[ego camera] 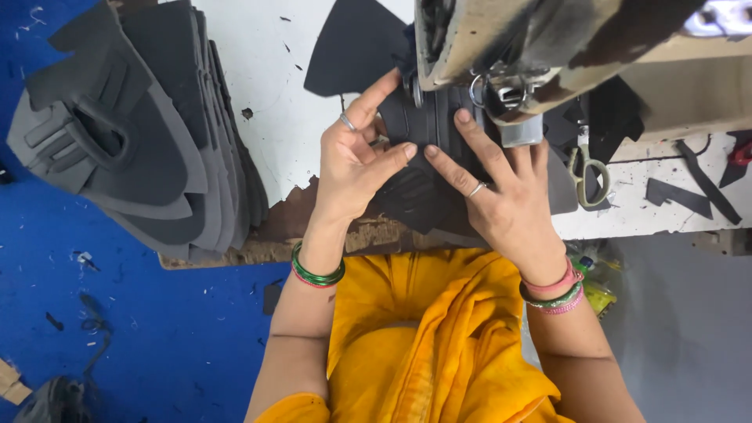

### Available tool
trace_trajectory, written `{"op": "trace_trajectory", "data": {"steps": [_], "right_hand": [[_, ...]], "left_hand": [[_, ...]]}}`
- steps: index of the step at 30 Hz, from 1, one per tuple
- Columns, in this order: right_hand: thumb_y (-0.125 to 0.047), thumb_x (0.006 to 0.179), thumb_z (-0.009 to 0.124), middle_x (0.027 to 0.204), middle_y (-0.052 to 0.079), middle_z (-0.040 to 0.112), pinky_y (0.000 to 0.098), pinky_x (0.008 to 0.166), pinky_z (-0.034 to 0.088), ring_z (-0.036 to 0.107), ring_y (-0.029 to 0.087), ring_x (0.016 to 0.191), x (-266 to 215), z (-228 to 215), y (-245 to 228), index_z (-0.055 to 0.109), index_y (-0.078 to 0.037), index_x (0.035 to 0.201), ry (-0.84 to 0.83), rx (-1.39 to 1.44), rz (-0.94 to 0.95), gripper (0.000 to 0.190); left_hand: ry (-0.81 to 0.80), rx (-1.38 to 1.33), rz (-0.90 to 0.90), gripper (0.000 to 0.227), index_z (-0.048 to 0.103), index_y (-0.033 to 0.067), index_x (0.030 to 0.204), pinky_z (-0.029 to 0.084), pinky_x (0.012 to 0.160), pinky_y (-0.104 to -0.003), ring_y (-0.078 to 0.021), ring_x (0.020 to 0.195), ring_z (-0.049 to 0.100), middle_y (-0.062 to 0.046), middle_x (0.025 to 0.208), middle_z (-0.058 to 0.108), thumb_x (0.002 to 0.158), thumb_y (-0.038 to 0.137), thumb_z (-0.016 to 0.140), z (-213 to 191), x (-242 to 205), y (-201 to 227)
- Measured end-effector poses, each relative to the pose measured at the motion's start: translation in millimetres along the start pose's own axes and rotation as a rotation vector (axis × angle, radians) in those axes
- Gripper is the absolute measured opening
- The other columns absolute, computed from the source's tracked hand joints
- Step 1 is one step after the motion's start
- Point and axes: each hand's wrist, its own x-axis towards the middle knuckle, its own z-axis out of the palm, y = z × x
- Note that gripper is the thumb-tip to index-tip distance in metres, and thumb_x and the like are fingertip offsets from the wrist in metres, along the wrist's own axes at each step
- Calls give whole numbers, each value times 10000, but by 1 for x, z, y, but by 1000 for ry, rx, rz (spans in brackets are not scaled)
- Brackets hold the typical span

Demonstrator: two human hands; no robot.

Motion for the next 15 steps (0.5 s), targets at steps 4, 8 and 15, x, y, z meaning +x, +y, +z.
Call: {"op": "trace_trajectory", "data": {"steps": [4, 8, 15], "right_hand": [[80, 807, 665, 1601, 95, 473, 576, 1147, 373, 457, 389, 1429, 5, 0, 0, 661, -284, 1450, 28, -7, 15, 739], [91, 817, 662, 1587, 90, 491, 573, 1151, 372, 474, 373, 1428, 8, 3, 2, 667, -281, 1444, 41, -3, 30, 729], [80, 878, 685, 1540, 110, 543, 569, 1136, 386, 509, 362, 1407, 17, 6, 9, 679, -257, 1432, 97, 66, 17, 648]], "left_hand": [[-31, -9, 9, 748, 414, -28, 1602, 591, 1036, -319, -144, 1155, 641, -114, 1364, 621, 934, -204, 701, -3, 5, 1], [-26, -8, 11, 738, 419, -27, 1579, 587, 1030, -313, -138, 1142, 639, -90, 1402, 609, 921, -203, 703, -1, 10, 4], [-18, -33, 37, 722, 444, -28, 1567, 578, 942, -287, -135, 1097, 634, -94, 1362, 618, 924, -204, 719, -11, 22, -6]]}}
